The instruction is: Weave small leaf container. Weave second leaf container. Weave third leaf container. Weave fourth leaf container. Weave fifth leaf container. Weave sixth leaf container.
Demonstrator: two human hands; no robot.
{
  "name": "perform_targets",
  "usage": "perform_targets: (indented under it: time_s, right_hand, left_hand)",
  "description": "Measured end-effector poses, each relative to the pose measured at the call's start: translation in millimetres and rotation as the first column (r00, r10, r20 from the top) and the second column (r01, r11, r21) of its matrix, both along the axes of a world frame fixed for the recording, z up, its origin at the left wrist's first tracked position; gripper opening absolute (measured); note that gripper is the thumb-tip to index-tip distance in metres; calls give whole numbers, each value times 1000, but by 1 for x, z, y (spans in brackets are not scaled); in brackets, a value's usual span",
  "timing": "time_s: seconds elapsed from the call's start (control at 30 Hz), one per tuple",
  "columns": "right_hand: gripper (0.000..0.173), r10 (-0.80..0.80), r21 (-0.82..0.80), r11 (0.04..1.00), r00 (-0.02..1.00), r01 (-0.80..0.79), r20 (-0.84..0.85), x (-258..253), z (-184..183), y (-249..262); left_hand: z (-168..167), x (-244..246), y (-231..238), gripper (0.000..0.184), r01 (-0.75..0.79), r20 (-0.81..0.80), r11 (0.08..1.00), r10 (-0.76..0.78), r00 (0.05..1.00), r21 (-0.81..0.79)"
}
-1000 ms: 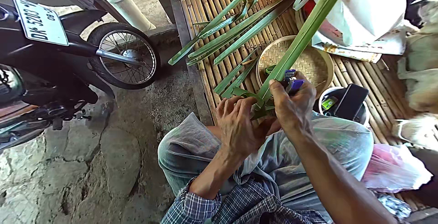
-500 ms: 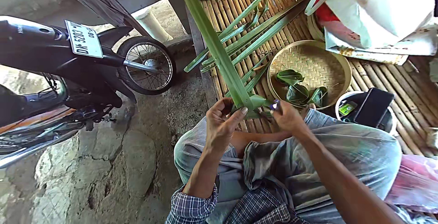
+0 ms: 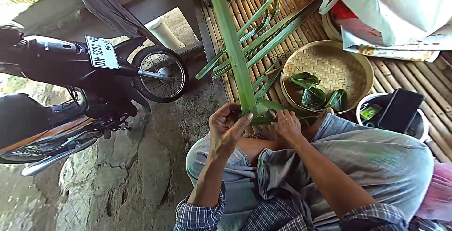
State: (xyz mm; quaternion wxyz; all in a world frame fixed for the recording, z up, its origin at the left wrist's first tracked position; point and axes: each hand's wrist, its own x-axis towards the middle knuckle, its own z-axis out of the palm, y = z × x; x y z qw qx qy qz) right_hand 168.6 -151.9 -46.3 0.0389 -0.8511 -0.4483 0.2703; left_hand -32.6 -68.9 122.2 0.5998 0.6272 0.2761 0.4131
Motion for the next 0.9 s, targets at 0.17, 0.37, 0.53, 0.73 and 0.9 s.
perform_targets:
  time_s: [0.17,0.37,0.53,0.73,0.9]
  right_hand:
    - [45,53,-114,992,998,-51,17,-3,-8,4]
    - [30,-146,153,968,941,200,-307,15,63,-29]
    - [26,126,372,840,523,396,-843,36,153,-88]
    - [51,399,437,864,187,249,-897,22,199,-100]
    - [35,413,396,887,-24,238,-910,22,188,-103]
  left_hand:
    - [12,-1,4,18,89,53,988,-83,995,-126]
    - [24,-23,25,19,181,-54,919,-213,976,-352]
    - [25,-26,31,21,287,-80,853,-354,932,-436]
    - [32,-1,11,21,473,-54,773,-543,838,-422]
    - [38,5,4,21,551,-95,743,-624,776,-381]
